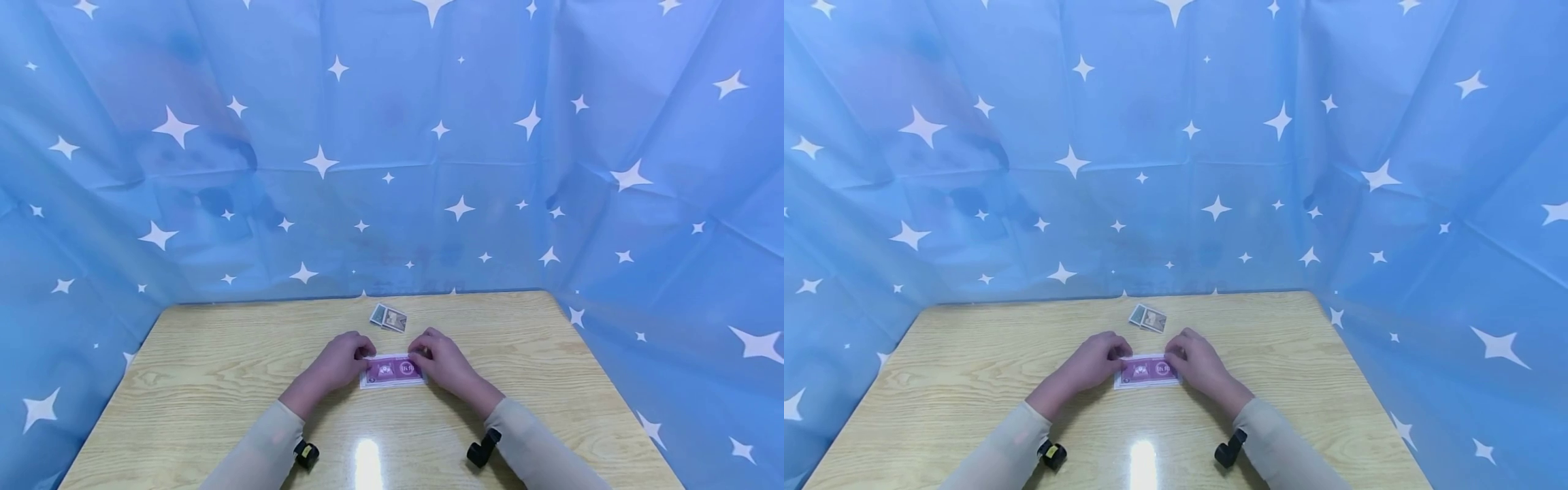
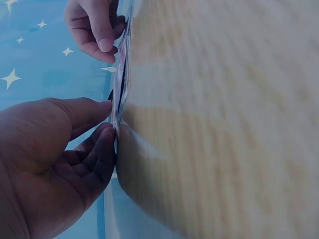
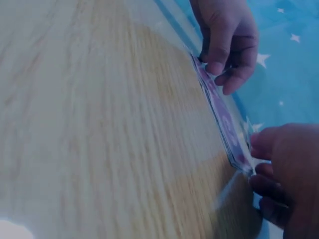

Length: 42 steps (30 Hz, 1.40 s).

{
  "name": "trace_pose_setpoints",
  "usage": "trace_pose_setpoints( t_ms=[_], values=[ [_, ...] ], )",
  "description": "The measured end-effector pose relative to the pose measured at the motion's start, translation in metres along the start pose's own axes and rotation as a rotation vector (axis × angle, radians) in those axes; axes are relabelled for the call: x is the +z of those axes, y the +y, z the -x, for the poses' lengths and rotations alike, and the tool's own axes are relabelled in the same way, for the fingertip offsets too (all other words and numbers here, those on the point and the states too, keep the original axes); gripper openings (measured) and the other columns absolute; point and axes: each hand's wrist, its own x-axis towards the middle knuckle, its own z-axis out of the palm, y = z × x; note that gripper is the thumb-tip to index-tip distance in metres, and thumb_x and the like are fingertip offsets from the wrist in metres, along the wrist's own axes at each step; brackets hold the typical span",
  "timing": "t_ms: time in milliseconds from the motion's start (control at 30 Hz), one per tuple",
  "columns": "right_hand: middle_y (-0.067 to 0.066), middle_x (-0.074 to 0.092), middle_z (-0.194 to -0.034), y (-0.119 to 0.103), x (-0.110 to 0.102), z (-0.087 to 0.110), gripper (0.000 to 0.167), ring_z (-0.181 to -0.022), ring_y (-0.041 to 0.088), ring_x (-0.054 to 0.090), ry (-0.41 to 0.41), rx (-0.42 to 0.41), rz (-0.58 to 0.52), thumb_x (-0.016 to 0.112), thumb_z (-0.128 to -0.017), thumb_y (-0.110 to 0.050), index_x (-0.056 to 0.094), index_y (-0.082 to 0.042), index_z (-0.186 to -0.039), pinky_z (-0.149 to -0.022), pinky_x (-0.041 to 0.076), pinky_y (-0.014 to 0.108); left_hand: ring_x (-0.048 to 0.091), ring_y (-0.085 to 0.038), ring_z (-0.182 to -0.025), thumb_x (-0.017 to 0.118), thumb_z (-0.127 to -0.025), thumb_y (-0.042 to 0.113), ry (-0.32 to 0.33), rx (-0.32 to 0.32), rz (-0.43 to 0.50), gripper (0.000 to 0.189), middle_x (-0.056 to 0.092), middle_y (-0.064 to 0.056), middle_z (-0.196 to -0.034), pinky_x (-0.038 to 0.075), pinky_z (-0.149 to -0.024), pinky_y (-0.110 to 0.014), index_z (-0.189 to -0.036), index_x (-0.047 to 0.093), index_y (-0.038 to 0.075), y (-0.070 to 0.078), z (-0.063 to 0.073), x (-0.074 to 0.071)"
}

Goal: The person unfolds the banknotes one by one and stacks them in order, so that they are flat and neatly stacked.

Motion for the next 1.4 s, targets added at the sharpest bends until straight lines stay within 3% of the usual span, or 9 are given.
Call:
trace_pose_setpoints(
  t_ms=[200,400,533,667,800,1067,1233,1400],
  values=[
    [-0.007,0.061,-0.095,-0.003,0.0,-0.009,0.008,-0.084,0.011,0.057,0.047,0.023,-0.043,0.082,-0.1,-0.011,0.08,-0.019,-0.102,-0.075,0.053,0.031,0.065,-0.014,-0.095,0.078,-0.102,0.008,0.023,-0.026,0.037,0.013,0.068,0.001,-0.102,0.06,-0.088,-0.039,-0.115,0.078,0.01,-0.001,-0.005,-0.007],
    [-0.001,0.061,-0.098,-0.005,-0.001,-0.031,0.005,-0.085,0.014,0.059,0.071,0.033,-0.098,0.081,-0.102,-0.012,0.077,-0.012,-0.106,-0.076,0.056,0.034,0.067,-0.014,-0.095,0.075,-0.105,0.008,0.096,-0.053,0.091,0.012,0.07,0.001,-0.103,0.061,-0.088,-0.039,-0.117,0.078,0.006,-0.006,-0.024,-0.018],
    [0.005,0.065,-0.108,-0.011,0.001,-0.05,0.019,-0.096,0.021,0.062,0.074,0.06,-0.089,0.082,-0.102,-0.02,0.076,-0.008,-0.114,-0.085,0.058,0.04,0.068,-0.018,-0.095,0.076,-0.103,0.006,0.165,-0.056,0.073,0.013,0.072,-0.002,-0.105,0.061,-0.087,-0.04,-0.116,0.078,0.005,-0.01,-0.042,-0.023],
    [0.009,0.066,-0.12,-0.017,0.008,-0.068,0.034,-0.111,0.028,0.062,0.076,0.052,-0.011,0.085,-0.1,-0.027,0.074,-0.007,-0.125,-0.096,0.056,0.046,0.07,-0.024,-0.105,0.077,-0.102,0.006,0.196,-0.068,0.048,0.017,0.073,-0.007,-0.114,0.061,-0.094,-0.044,-0.119,0.078,0.006,-0.013,-0.057,-0.025],
    [0.009,0.064,-0.127,-0.021,0.016,-0.083,0.046,-0.119,0.029,0.06,0.071,0.027,0.097,0.087,-0.098,-0.032,0.072,-0.007,-0.133,-0.099,0.056,0.046,0.068,-0.03,-0.118,0.076,-0.104,0.008,0.193,-0.082,0.031,0.025,0.069,-0.011,-0.127,0.058,-0.103,-0.048,-0.128,0.076,0.006,-0.017,-0.066,-0.026],
    [0.014,0.058,-0.145,-0.026,0.03,-0.103,0.075,-0.136,0.035,0.054,-0.003,0.039,0.273,0.091,-0.091,-0.044,0.064,-0.003,-0.147,-0.116,0.048,0.051,0.063,-0.036,-0.131,0.074,-0.105,0.01,0.138,-0.021,0.051,0.038,0.062,-0.018,-0.146,0.052,-0.113,-0.053,-0.142,0.069,0.006,-0.031,-0.081,-0.02],
    [0.015,0.058,-0.139,-0.024,0.035,-0.109,0.072,-0.131,0.033,0.054,-0.043,0.032,0.358,0.089,-0.092,-0.049,0.067,-0.001,-0.141,-0.115,0.047,0.052,0.062,-0.039,-0.133,0.076,-0.104,0.012,0.121,-0.015,0.034,0.043,0.059,-0.022,-0.148,0.048,-0.118,-0.054,-0.144,0.067,0.0,-0.035,-0.083,-0.016],
    [0.013,0.059,-0.134,-0.024,0.034,-0.109,0.064,-0.127,0.032,0.054,-0.05,0.04,0.337,0.088,-0.094,-0.046,0.07,-0.002,-0.136,-0.113,0.047,0.051,0.058,-0.041,-0.139,0.075,-0.105,0.014,0.115,-0.019,0.021,0.045,0.056,-0.025,-0.153,0.044,-0.122,-0.054,-0.145,0.066,-0.002,-0.036,-0.085,-0.015]
  ],
)
